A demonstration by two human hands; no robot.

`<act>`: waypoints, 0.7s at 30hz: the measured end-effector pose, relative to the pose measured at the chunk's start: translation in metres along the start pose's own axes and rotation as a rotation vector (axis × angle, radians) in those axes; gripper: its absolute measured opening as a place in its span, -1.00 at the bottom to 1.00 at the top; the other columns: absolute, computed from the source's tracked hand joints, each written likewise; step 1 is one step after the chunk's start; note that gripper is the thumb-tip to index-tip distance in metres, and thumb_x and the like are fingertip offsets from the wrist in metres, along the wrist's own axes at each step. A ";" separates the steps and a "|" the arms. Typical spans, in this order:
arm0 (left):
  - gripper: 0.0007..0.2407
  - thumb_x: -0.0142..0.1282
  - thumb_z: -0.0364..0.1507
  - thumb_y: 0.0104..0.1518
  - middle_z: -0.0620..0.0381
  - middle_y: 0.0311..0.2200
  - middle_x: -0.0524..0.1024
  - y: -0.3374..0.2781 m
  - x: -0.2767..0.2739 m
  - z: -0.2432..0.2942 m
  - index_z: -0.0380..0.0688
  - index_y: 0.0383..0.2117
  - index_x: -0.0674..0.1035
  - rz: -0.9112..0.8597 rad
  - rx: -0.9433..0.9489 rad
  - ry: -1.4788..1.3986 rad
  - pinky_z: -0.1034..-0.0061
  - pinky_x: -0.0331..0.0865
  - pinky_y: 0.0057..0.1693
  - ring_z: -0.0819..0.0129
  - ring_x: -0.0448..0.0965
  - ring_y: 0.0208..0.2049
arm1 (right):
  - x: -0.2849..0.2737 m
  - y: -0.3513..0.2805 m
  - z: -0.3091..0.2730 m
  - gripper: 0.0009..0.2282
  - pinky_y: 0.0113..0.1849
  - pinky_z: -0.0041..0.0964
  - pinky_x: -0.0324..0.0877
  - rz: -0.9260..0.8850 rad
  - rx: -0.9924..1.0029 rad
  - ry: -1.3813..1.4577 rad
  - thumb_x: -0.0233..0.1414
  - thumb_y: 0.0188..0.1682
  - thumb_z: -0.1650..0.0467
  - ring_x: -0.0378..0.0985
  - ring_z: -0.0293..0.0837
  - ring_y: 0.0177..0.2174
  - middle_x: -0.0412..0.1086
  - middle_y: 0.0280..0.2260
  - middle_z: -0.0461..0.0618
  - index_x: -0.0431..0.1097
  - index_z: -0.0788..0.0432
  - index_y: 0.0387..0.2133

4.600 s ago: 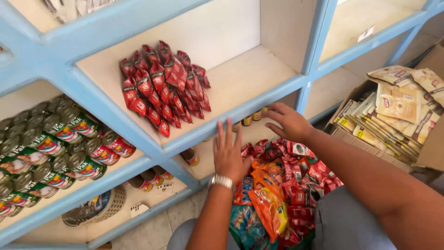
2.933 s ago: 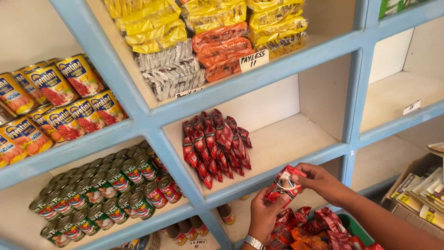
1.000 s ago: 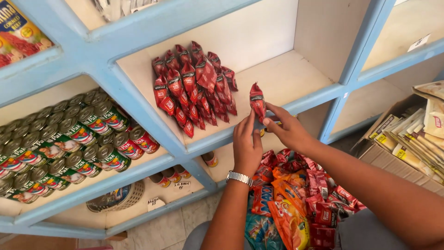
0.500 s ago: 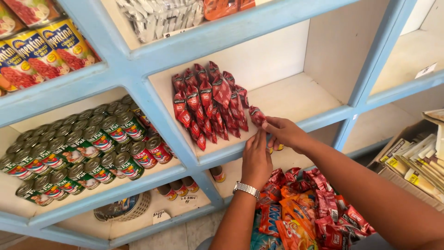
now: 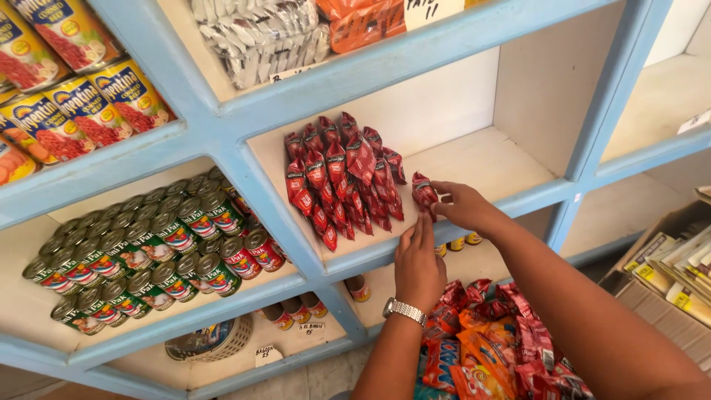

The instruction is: Stocking and organizing coffee sachets and snack packets on grocery store shelves.

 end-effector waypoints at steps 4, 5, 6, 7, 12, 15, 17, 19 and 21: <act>-0.36 0.08 -0.63 -0.01 -0.20 0.33 0.25 0.001 -0.002 0.000 -0.42 0.32 0.22 0.014 -0.009 0.008 0.17 0.13 0.34 -0.04 0.25 0.29 | 0.005 -0.001 0.000 -0.45 0.01 -0.18 0.43 -0.027 0.083 0.196 0.13 -0.04 0.26 0.55 -0.03 0.04 0.48 0.08 0.22 0.27 0.19 0.23; -0.36 0.08 -0.63 -0.01 -0.20 0.34 0.24 0.000 -0.002 0.002 -0.41 0.32 0.22 0.007 -0.009 0.010 0.17 0.13 0.34 -0.04 0.24 0.29 | 0.003 -0.003 0.000 -0.43 0.01 -0.16 0.43 0.007 0.114 0.199 0.16 -0.04 0.26 0.48 -0.02 0.07 0.40 0.10 0.21 0.22 0.20 0.24; -0.36 0.09 -0.63 -0.01 -0.20 0.35 0.22 0.000 -0.002 0.003 -0.40 0.32 0.21 0.000 -0.009 0.012 0.17 0.12 0.34 -0.05 0.23 0.29 | 0.000 -0.006 0.000 -0.41 0.01 -0.13 0.42 0.043 0.144 0.202 0.19 -0.03 0.27 0.42 -0.02 0.09 0.33 0.11 0.20 0.16 0.21 0.24; -0.36 0.09 -0.63 -0.01 -0.20 0.35 0.22 0.001 -0.005 0.006 -0.40 0.32 0.21 0.006 -0.003 0.017 0.17 0.12 0.34 -0.05 0.23 0.29 | 0.002 -0.004 0.002 -0.41 0.01 -0.13 0.42 0.046 0.136 0.203 0.19 -0.03 0.27 0.42 -0.02 0.09 0.33 0.11 0.20 0.16 0.21 0.24; -0.29 0.05 -0.66 -0.03 -0.13 0.39 0.18 0.001 -0.008 0.009 -0.38 0.39 0.12 -0.011 -0.023 -0.023 0.20 0.11 0.34 -0.03 0.23 0.28 | 0.016 0.002 0.005 -0.41 0.00 -0.16 0.47 0.027 0.039 0.125 0.14 -0.06 0.31 0.53 0.00 0.04 0.43 0.09 0.16 0.15 0.09 0.29; -0.31 0.07 -0.65 -0.04 -0.13 0.38 0.18 0.000 -0.001 0.004 -0.38 0.36 0.16 -0.005 -0.030 0.010 0.19 0.10 0.34 -0.01 0.22 0.30 | 0.017 -0.002 -0.002 -0.43 0.00 -0.16 0.45 0.050 0.041 0.068 0.13 -0.03 0.31 0.52 0.03 0.04 0.40 0.12 0.15 0.17 0.03 0.29; -0.31 0.09 -0.65 -0.04 -0.13 0.38 0.18 0.000 -0.002 0.005 -0.38 0.36 0.16 -0.005 -0.030 0.011 0.19 0.10 0.34 -0.01 0.22 0.30 | 0.017 -0.001 -0.003 -0.44 -0.02 -0.15 0.46 0.066 0.033 0.062 0.12 -0.04 0.33 0.54 0.04 0.01 0.38 0.11 0.15 0.18 0.04 0.28; -0.31 0.10 -0.65 -0.03 -0.13 0.38 0.18 0.001 -0.003 0.006 -0.38 0.36 0.16 -0.008 -0.033 0.011 0.19 0.10 0.34 -0.01 0.22 0.30 | 0.019 0.002 -0.001 -0.45 -0.04 -0.15 0.48 0.081 0.029 0.057 0.12 -0.05 0.34 0.56 0.06 -0.03 0.35 0.10 0.15 0.20 0.04 0.27; -0.31 0.14 -0.65 -0.04 -0.16 0.37 0.18 0.001 -0.002 0.008 -0.41 0.33 0.17 -0.023 -0.025 0.025 0.17 0.11 0.33 -0.02 0.21 0.30 | 0.018 0.004 0.001 -0.47 -0.06 -0.16 0.49 0.140 -0.023 0.006 0.11 -0.05 0.35 0.57 0.06 -0.13 0.22 0.04 0.21 0.23 0.07 0.25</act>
Point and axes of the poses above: each hand's wrist, its own y-axis towards the middle knuckle, its own x-axis out of the palm, z = x × y, the point moved 9 cm from there along y, towards the middle knuckle
